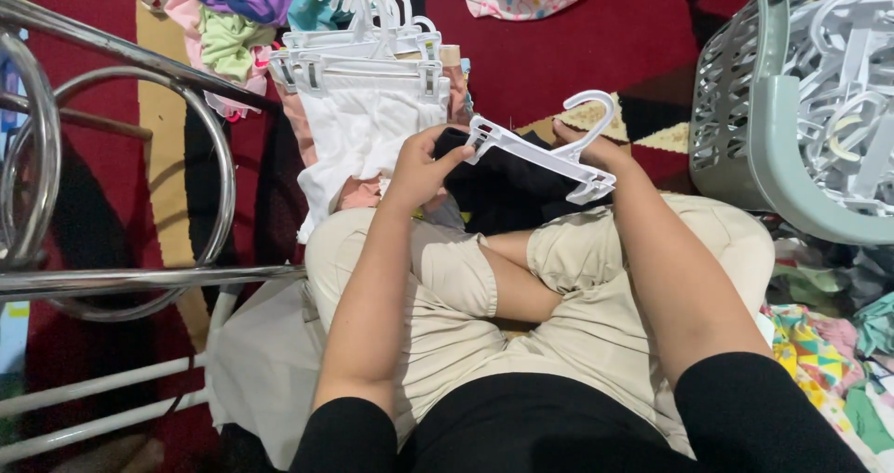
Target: Hanging small baby garments onto plastic hangers while sitting on the floor.
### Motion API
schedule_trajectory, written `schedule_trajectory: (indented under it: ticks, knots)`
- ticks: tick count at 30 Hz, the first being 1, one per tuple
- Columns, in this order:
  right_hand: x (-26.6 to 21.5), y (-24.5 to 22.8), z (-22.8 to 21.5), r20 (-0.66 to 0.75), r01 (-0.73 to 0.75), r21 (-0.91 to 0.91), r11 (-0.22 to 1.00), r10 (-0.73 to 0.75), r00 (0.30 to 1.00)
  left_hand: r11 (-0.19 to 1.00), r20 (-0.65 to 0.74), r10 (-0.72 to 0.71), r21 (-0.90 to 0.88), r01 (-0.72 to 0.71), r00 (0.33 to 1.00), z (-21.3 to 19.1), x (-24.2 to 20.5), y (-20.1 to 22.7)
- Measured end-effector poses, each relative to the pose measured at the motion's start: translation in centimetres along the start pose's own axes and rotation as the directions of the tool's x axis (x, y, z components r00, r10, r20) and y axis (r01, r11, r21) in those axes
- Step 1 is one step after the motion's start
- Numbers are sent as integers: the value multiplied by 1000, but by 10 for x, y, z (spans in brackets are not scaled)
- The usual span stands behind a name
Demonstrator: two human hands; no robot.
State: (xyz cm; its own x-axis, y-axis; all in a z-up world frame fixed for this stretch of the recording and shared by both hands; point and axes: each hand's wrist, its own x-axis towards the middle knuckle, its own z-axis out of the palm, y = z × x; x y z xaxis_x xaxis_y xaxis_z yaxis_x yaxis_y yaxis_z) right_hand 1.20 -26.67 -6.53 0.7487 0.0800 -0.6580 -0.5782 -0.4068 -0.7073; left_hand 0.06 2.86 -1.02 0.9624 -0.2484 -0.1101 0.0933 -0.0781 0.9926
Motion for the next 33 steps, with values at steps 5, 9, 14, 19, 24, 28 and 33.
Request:
schedule_trajectory:
  ticks: [5, 9, 14, 19, 24, 28, 33]
  knots:
    - [7, 8, -7, 37, -143, -22, 989, 144, 989, 999, 44, -23, -39, 24, 999, -1, 0, 0]
    - [36, 27, -14, -34, -108, -2, 994, 108, 994, 999, 3, 31, -32, -31, 1000, -9, 5, -7]
    - [53, 43, -31, -290, 271, 533, 801, -128, 949, 991, -88, 113, -69, -119, 990, -22, 17, -15]
    - [55, 58, -57, -374, 439, 639, 631, -245, 895, 981, -263, 115, -122, -151, 958, -24, 20, -18]
    - [36, 46, -58, -385, 535, 594, 601, -371, 845, 971, -329, 47, -206, -120, 943, -19, 22, -15]
    - [24, 38, -59, -357, 551, 585, 595, -422, 834, 952, -360, -6, -287, -104, 933, -19, 27, -26]
    - [20, 35, -59, -382, 581, 588, 563, -440, 813, 953, -359, -17, -288, -94, 933, -17, 27, -18]
